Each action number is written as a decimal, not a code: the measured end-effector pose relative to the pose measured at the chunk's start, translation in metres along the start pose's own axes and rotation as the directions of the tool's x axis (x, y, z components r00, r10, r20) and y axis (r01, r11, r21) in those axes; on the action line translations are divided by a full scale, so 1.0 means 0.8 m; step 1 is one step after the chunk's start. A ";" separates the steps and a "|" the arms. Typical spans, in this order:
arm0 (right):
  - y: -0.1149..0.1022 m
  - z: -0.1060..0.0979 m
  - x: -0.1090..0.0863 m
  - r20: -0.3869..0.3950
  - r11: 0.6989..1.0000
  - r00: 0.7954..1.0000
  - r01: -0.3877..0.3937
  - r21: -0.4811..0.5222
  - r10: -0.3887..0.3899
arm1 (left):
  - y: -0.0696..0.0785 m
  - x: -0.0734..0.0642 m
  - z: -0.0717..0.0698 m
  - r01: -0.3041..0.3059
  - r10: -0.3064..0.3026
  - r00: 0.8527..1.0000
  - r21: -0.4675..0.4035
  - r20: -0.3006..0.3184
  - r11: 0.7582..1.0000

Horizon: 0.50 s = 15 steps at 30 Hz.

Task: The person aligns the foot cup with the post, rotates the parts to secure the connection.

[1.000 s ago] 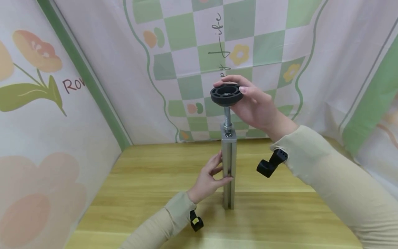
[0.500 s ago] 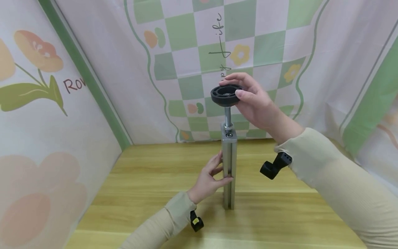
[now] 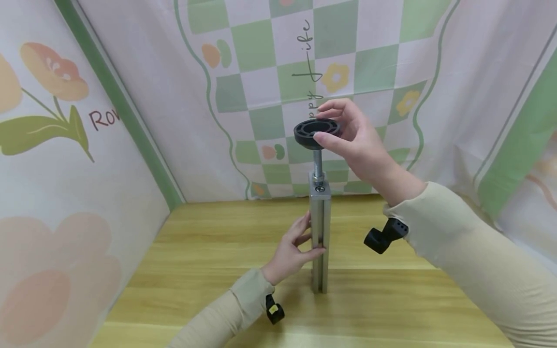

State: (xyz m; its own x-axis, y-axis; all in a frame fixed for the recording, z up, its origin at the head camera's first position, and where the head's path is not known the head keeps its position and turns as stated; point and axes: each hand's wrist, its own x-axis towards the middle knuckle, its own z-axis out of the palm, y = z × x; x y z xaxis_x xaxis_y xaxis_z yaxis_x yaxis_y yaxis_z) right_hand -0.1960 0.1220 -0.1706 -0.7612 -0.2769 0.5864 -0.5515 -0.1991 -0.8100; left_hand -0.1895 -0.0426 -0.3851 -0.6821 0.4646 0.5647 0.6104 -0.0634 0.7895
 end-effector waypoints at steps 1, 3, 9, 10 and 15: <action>-0.001 0.001 0.000 -0.015 1.000 1.000 -0.003 -0.024 0.003 | 0.000 0.000 0.000 0.002 -0.002 1.000 0.002 -0.001 1.000; -0.002 0.003 -0.001 -0.043 0.998 0.999 -0.007 -0.068 0.004 | 0.000 0.000 0.000 0.005 -0.005 1.000 0.006 -0.002 1.000; -0.005 0.013 -0.003 -0.134 0.976 0.991 -0.019 -0.215 -0.010 | -0.001 0.000 0.000 0.026 -0.026 1.000 0.000 -0.005 1.000; -0.005 0.015 -0.004 -0.148 0.972 0.989 -0.020 -0.233 -0.015 | -0.001 0.000 0.000 0.032 -0.032 0.999 -0.002 -0.004 0.999; -0.003 0.020 -0.006 -0.217 0.947 0.974 -0.012 -0.321 -0.062 | -0.002 0.000 0.000 0.035 -0.035 0.999 0.005 -0.003 0.999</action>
State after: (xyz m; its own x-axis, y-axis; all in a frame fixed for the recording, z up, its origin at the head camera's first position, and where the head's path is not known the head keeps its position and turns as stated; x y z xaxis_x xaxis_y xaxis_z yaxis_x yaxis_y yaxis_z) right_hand -0.1856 0.1087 -0.1718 -0.7818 -0.0531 0.6213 -0.6228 0.1164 -0.7737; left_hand -0.1905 -0.0425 -0.3866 -0.7043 0.4636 0.5376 0.5881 -0.0431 0.8077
